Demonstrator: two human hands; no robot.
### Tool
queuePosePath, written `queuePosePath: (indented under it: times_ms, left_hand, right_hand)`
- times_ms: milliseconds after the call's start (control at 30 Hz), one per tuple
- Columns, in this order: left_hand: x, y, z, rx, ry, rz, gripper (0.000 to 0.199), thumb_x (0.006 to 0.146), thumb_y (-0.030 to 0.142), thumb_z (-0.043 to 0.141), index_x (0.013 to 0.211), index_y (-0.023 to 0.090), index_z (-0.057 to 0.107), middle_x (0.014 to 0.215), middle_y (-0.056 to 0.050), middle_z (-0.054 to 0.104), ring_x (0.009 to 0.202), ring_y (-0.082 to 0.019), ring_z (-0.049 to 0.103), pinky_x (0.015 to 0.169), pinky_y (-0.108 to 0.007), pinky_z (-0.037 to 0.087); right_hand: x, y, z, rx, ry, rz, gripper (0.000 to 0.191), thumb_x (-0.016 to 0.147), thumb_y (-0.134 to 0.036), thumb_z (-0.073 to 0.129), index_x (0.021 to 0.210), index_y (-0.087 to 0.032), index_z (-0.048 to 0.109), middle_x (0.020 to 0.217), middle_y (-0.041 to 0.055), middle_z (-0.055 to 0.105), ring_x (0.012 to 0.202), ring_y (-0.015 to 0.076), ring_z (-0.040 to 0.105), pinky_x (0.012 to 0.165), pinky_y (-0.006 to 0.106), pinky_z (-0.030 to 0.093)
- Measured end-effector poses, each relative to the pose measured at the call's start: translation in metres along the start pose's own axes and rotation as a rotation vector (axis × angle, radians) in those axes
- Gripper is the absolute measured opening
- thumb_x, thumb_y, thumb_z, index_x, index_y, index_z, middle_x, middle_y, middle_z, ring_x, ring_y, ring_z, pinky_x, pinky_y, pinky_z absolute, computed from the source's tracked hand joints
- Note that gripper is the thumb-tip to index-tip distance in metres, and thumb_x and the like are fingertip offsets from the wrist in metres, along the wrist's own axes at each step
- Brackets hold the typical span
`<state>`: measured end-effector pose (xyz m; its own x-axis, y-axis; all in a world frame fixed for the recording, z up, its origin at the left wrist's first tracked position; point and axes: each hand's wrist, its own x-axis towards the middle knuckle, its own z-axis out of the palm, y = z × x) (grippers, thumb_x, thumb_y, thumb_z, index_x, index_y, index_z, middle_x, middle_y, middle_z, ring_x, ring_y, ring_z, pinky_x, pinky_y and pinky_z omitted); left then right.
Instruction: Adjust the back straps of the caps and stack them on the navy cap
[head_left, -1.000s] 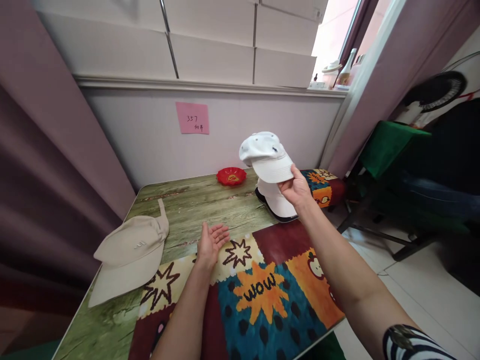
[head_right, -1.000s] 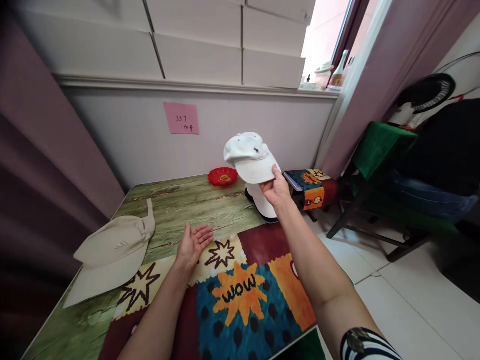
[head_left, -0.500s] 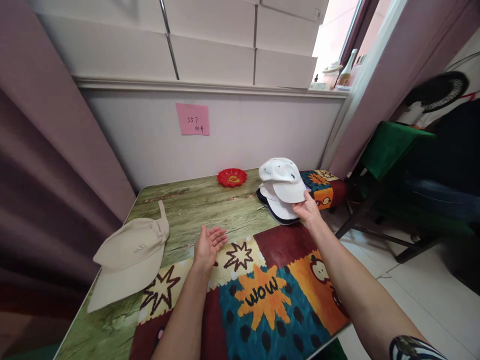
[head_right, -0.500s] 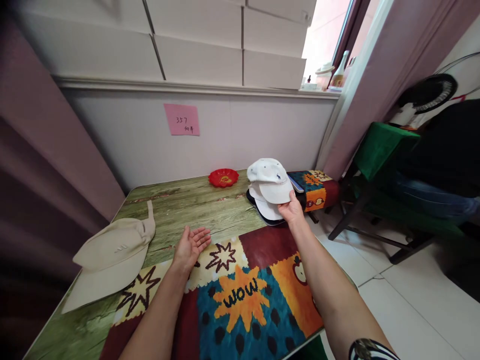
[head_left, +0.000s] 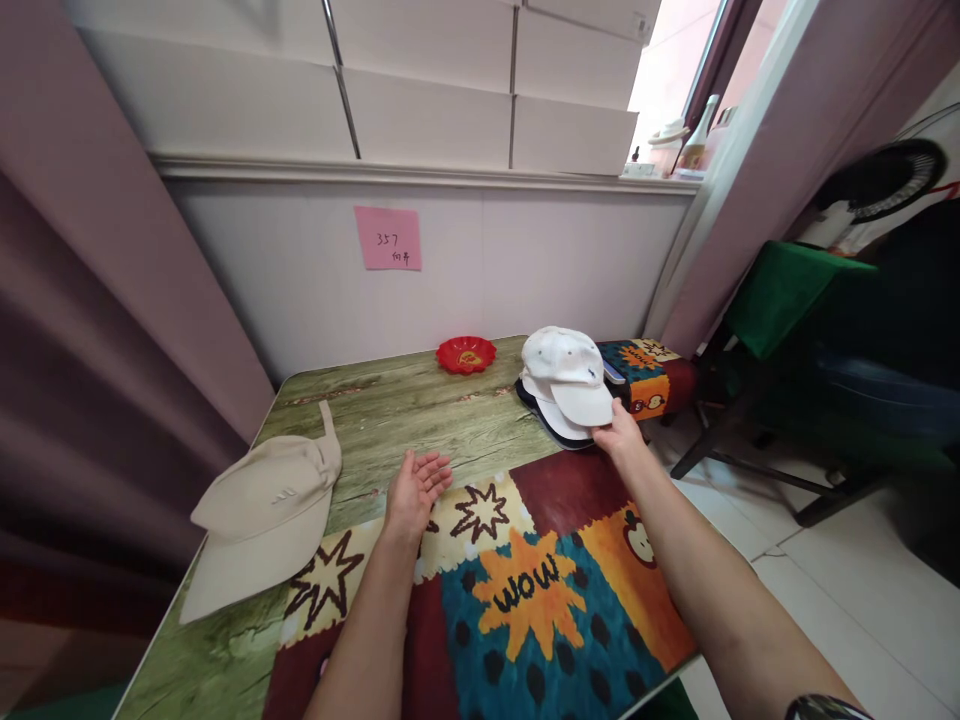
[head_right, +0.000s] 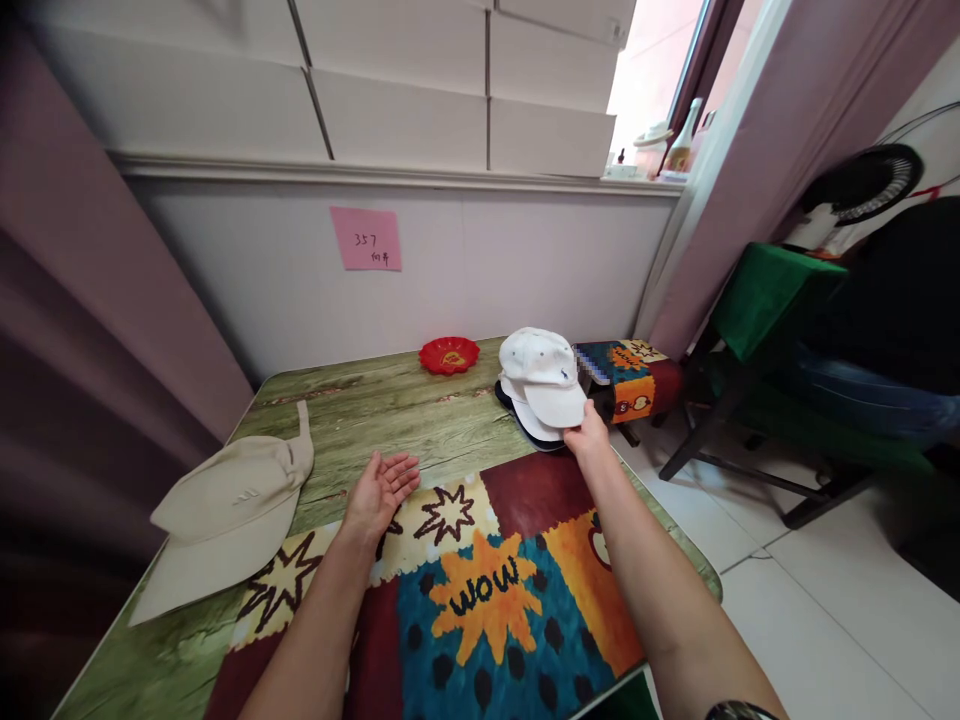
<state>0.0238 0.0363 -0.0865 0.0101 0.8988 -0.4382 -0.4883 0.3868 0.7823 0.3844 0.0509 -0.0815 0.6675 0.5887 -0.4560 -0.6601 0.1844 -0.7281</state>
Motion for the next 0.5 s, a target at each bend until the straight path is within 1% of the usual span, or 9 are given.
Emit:
queuePosePath:
  times_ms: [67, 133, 233, 333, 433, 467, 500]
  left_hand:
    - [0.000, 0.001, 0.000, -0.004, 0.003, 0.001, 0.038, 0.102, 0.038, 0.039, 0.090, 0.011, 0.064, 0.086, -0.015, 0.074, 0.064, -0.018, 0.070, 0.064, -0.031, 0.058]
    - [-0.001, 0.002, 0.000, -0.008, 0.003, 0.000, 0.036, 0.101, 0.036, 0.041, 0.090, 0.011, 0.064, 0.085, -0.014, 0.073, 0.063, -0.018, 0.070, 0.063, -0.031, 0.058]
    - [-0.003, 0.004, 0.001, -0.019, 0.002, 0.004, 0.029, 0.099, 0.032, 0.045, 0.091, 0.012, 0.064, 0.083, -0.013, 0.073, 0.063, -0.018, 0.070, 0.064, -0.031, 0.058]
    - [-0.005, 0.009, 0.000, -0.030, 0.008, 0.024, 0.025, 0.099, 0.026, 0.045, 0.088, 0.013, 0.063, 0.080, -0.011, 0.073, 0.063, -0.016, 0.070, 0.065, -0.030, 0.058]
    - [-0.008, 0.016, -0.003, -0.044, 0.018, 0.051, 0.024, 0.098, 0.023, 0.045, 0.086, 0.013, 0.063, 0.077, -0.009, 0.073, 0.061, -0.015, 0.069, 0.065, -0.028, 0.057]
    - [-0.008, 0.018, -0.004, -0.050, 0.022, 0.061, 0.023, 0.098, 0.022, 0.046, 0.085, 0.013, 0.062, 0.076, -0.009, 0.072, 0.060, -0.015, 0.068, 0.064, -0.028, 0.056]
    - [-0.009, 0.019, -0.005, -0.057, 0.026, 0.071, 0.021, 0.097, 0.021, 0.047, 0.084, 0.013, 0.062, 0.076, -0.009, 0.072, 0.060, -0.015, 0.068, 0.064, -0.028, 0.056]
  right_hand:
    - [0.001, 0.007, -0.006, -0.064, 0.111, -0.033, 0.035, 0.094, -0.020, 0.058, 0.126, -0.008, 0.059, 0.128, 0.0177, 0.067, 0.112, 0.0227, 0.068, 0.089, 0.038, 0.060]
    - [0.003, 0.012, -0.011, -0.130, 0.206, -0.076, 0.042, 0.087, -0.018, 0.066, 0.126, -0.006, 0.058, 0.131, 0.0209, 0.064, 0.115, 0.0262, 0.066, 0.091, 0.039, 0.059]
    - [0.008, 0.013, -0.013, -0.217, 0.271, -0.119, 0.043, 0.084, -0.020, 0.070, 0.122, -0.005, 0.058, 0.129, 0.0231, 0.064, 0.113, 0.0281, 0.067, 0.090, 0.040, 0.060]
    - [0.014, 0.007, -0.017, -0.301, 0.247, -0.115, 0.034, 0.083, -0.020, 0.070, 0.113, -0.007, 0.061, 0.121, 0.0234, 0.068, 0.105, 0.0284, 0.071, 0.085, 0.044, 0.061]
    - [0.018, -0.003, -0.029, -0.399, 0.176, -0.098, 0.028, 0.078, -0.023, 0.075, 0.099, -0.008, 0.063, 0.104, 0.0242, 0.072, 0.091, 0.0311, 0.074, 0.076, 0.051, 0.061]
    - [0.018, -0.006, -0.035, -0.424, 0.142, -0.100, 0.028, 0.076, -0.024, 0.077, 0.093, -0.008, 0.063, 0.096, 0.0239, 0.073, 0.086, 0.0314, 0.074, 0.072, 0.051, 0.061]
    - [0.018, -0.008, -0.041, -0.451, 0.105, -0.107, 0.028, 0.073, -0.025, 0.080, 0.088, -0.008, 0.063, 0.088, 0.0226, 0.074, 0.080, 0.0308, 0.074, 0.067, 0.049, 0.062]
